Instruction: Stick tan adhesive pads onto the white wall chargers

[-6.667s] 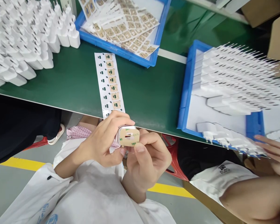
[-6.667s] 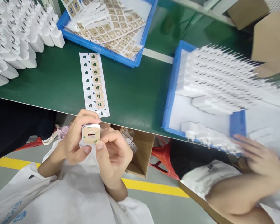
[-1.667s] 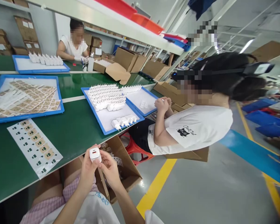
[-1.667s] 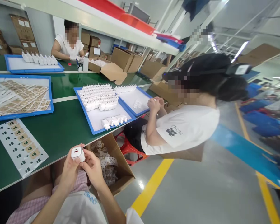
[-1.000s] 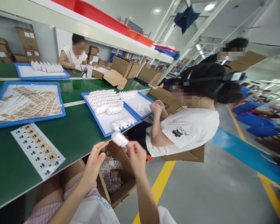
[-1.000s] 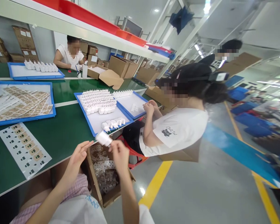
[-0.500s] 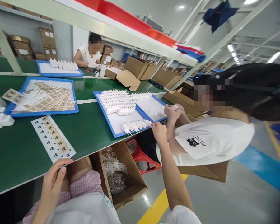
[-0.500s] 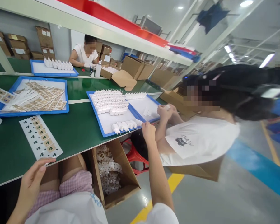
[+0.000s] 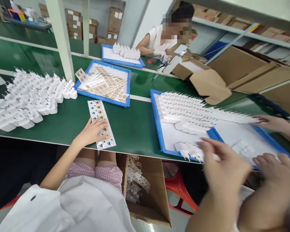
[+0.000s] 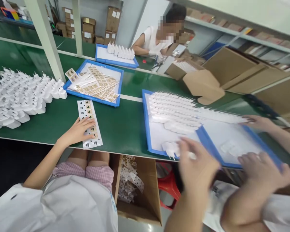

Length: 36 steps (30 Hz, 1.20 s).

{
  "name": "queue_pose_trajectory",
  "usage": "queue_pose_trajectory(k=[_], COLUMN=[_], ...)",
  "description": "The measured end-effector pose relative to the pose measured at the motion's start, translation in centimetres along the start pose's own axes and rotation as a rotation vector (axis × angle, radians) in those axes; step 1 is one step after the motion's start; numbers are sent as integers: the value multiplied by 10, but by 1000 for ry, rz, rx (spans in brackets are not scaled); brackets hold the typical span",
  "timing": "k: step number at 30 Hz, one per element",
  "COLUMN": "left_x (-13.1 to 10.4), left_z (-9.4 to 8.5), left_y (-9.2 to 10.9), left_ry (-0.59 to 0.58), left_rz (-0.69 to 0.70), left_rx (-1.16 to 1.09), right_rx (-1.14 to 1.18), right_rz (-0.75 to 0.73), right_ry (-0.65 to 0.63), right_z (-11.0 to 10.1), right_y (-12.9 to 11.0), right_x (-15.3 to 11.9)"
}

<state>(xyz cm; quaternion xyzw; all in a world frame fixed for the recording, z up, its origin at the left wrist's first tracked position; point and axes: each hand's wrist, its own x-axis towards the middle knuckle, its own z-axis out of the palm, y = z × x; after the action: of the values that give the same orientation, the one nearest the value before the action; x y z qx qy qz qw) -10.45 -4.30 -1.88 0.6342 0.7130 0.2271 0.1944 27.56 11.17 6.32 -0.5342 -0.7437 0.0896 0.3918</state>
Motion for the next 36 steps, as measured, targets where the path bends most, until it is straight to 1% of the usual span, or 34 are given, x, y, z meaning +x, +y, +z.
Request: queue_pose_trajectory(k=[1, 2, 3, 4, 5, 6, 7, 8, 9, 11, 14, 18, 22, 25, 27, 29, 31, 33, 34, 36], left_x=[3, 5, 6, 5, 4, 3, 1, 0, -1, -3, -3, -3, -7, -10, -11, -11, -9, -10, -13, -24], left_z=[2, 3, 5, 6, 8, 9, 10, 11, 12, 14, 17, 18, 16, 13, 11, 12, 12, 11, 8, -3], left_y=[1, 2, 2, 1, 0, -2, -3, -4, -5, -6, -6, -6, -7, -9, -9, -9, -8, -6, -6, -6], left_ry=[-26, -38, -37, -25, -5, 17, 36, 51, 62, 63, 25, -19, -47, -70, -83, -91, -89, -77, -63, 11], left_rz=[3, 8, 11, 13, 13, 12, 12, 13, 16, 22, 27, 30, 36, 45, 49, 52, 57, 69, 80, 84], left_rx=[14, 23, 28, 30, 29, 27, 27, 30, 40, 86, 183, 264, 255, 198, 167, 147, 142, 149, 159, 223], right_rx=[94, 160, 217, 291, 322, 321, 320, 304, 285, 243, 156, 18, -81, -151, -208, -222, -153, 0, 106, 345], right_rz=[-134, -230, -313, -422, -507, -558, -589, -605, -612, -630, -696, -841, -989, -1116, -1229, -1302, -1284, -1176, -1079, -794], right_ry=[-129, -252, -356, -495, -579, -620, -651, -661, -666, -679, -705, -732, -732, -681, -602, -531, -525, -582, -619, -658], right_z=[22, 48, 75, 102, 127, 148, 165, 177, 185, 189, 183, 179, 178, 171, 163, 154, 146, 138, 135, 132], right_y=[-14, -30, -47, -63, -77, -88, -97, -102, -106, -107, -108, -116, -126, -129, -130, -129, -128, -124, -122, -116], right_x=[-9, -18, -28, -37, -44, -51, -55, -58, -59, -58, -50, -44, -44, -47, -48, -48, -46, -45, -45, -49])
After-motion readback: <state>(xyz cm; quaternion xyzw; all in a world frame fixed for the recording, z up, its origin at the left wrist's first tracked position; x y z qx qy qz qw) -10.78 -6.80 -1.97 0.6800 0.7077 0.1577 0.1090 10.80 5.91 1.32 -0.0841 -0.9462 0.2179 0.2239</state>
